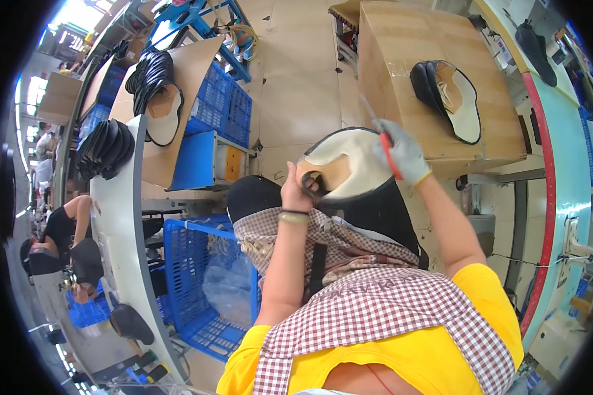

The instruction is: Trimming the excess edges of shoe components using scissors on a factory production line.

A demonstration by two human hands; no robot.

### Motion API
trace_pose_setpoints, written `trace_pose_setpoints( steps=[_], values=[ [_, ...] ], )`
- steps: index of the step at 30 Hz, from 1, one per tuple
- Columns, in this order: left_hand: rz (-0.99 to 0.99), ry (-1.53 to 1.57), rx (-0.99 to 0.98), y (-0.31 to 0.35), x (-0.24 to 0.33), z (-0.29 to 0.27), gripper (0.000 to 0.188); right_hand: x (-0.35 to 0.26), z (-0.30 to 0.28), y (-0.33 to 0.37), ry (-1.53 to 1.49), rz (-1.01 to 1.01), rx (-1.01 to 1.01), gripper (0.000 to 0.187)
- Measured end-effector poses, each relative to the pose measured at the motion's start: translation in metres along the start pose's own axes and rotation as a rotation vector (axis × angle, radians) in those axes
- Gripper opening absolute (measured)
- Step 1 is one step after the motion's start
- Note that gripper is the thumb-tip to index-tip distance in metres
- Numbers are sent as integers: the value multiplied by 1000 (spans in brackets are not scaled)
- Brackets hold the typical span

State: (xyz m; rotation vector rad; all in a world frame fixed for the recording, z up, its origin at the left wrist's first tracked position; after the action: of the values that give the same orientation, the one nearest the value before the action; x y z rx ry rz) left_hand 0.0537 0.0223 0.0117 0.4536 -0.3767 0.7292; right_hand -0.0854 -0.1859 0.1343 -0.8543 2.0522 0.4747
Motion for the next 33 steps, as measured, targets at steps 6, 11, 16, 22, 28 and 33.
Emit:
trace_pose_setpoints(
  steps=[6, 11, 16, 22, 28, 33],
  values=[
    [201, -276, 290, 33, 19, 46, 53, 6, -10, -11, 164, -23, -40, 46],
    [271, -444, 203, 48, 8, 4, 55, -32, -14, 4, 180, -72, 22, 46],
    [683, -721, 184, 69, 17, 27, 46, -35, -8, 15, 141, -36, 93, 45],
    [195, -132, 361, 53, 7, 16, 52, -63, 11, 32, 139, -174, 104, 42],
    [92, 125, 320, 23, 8, 37, 63, -62, 13, 49, 62, -115, 68, 41],
    [117, 251, -148, 12, 39, 37, 57, -35, 3, 52, 254, -258, -64, 43]
  ],
)
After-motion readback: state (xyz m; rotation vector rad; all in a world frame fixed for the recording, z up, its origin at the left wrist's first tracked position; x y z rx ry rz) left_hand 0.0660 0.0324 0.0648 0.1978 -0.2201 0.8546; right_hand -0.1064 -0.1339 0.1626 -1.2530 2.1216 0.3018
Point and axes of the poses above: each hand's wrist, its own y-axis away from the middle knuckle, its own z-axis out of the palm, x = y × z, the point moved 5 cm from there along -y, towards the middle knuckle, and after that the axes turned 13 degrees about z, right-handed, at the moved point
